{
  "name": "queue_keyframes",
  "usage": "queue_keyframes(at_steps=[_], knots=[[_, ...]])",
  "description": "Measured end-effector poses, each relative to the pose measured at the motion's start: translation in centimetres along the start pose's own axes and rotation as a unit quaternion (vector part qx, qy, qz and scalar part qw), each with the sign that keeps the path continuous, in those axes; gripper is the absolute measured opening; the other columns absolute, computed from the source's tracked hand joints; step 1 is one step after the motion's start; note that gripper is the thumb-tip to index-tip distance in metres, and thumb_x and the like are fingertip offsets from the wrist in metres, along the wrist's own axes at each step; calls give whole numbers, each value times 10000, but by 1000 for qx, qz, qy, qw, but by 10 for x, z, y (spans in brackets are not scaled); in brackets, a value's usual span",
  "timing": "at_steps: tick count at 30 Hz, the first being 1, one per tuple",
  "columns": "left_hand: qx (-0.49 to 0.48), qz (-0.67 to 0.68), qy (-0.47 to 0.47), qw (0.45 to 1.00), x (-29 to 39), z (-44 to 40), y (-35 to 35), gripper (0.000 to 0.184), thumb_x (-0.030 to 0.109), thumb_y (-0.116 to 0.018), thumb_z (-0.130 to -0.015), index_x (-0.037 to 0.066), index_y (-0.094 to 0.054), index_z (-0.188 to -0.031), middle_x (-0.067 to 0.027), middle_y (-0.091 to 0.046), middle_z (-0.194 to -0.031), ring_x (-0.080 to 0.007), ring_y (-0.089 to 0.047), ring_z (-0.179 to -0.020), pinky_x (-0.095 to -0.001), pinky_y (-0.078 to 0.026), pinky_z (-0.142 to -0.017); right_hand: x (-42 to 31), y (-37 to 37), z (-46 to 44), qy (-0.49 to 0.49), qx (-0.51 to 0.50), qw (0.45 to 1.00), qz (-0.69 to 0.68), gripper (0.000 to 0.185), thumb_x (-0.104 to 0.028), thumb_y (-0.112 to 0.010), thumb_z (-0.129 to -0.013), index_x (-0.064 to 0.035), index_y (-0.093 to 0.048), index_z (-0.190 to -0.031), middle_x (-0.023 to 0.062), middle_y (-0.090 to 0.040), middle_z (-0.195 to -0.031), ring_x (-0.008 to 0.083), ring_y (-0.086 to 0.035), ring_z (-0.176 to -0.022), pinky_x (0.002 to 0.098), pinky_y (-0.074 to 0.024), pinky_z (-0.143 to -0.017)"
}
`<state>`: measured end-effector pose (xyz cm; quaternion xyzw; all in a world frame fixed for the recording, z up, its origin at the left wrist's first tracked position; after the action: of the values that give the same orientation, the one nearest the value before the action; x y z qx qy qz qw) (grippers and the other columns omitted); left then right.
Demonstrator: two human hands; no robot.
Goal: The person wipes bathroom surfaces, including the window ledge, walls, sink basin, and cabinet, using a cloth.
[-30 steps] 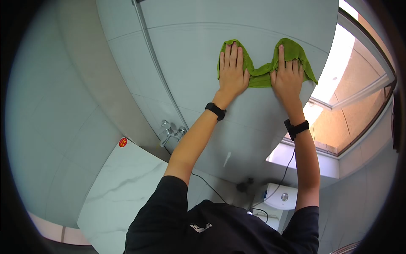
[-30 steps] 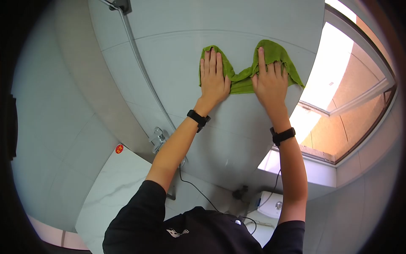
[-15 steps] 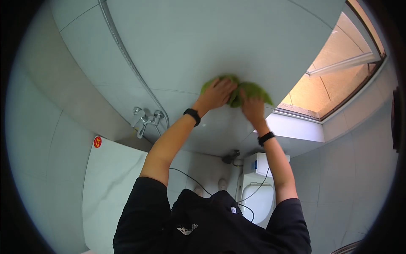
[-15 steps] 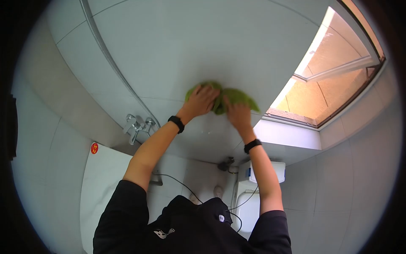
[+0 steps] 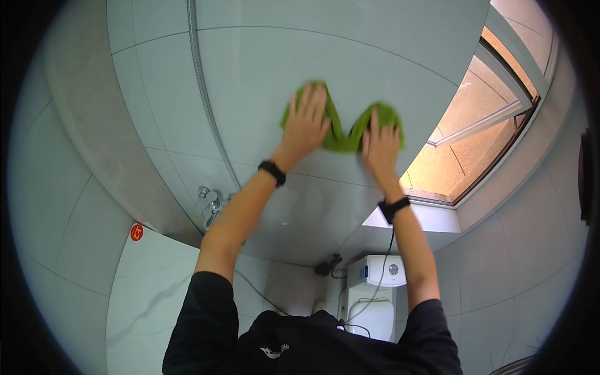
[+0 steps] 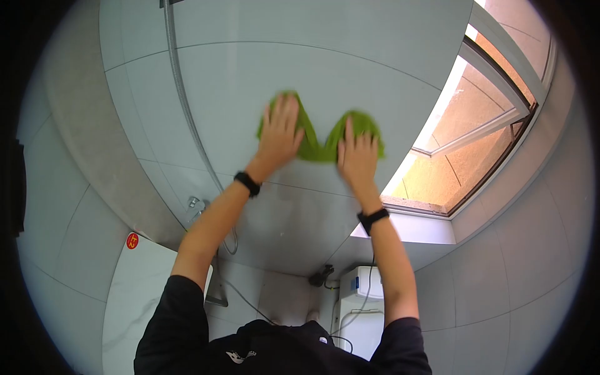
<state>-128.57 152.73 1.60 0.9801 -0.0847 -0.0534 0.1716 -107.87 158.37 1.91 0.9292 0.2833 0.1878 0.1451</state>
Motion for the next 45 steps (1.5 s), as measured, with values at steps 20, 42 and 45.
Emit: queue_keyframes(at_steps=[20,42,45], knots=[[160,-101,87,978,-50,-73,-15,731,92,-593,-856,68,-357,-1548,-337,-242,-1586,-547,-202,-1473,-702,-187,-1146,-7,-58,-102,8,37,999,18,751,-350,-639,-867,-59,-430,-1527,201,-659,-920,405,-576,-1010,615,-387,-987],[-330,209,148,909,169,314,-35,260,-6,-599,-921,-36,-617,-1179,-225,-600,-1064,-409,-572,-1006,-491,-463,-884,56,119,240,-104,-225,960,-129,625,7,-550,-826,8,-484,-1448,165,-621,-1123,307,-605,-1118,398,-478,-1041],[-366,225,128,894,230,306,-6,148,11,-595,-938,-22,-633,-1078,-200,-604,-1016,-388,-589,-966,-475,-482,-830,86,197,280,-151,-175,964,-134,537,-4,-612,-840,-10,-565,-1375,136,-620,-987,297,-653,-966,403,-546,-893]])
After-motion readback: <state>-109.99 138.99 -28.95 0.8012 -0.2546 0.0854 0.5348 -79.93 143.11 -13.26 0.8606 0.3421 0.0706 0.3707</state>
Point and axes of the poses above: each hand's wrist, its own z-axis away from the middle knuckle, its own y-axis out of the back of the hand, x = y × z, the point moved 4 cm from there along -z, towards the middle knuckle
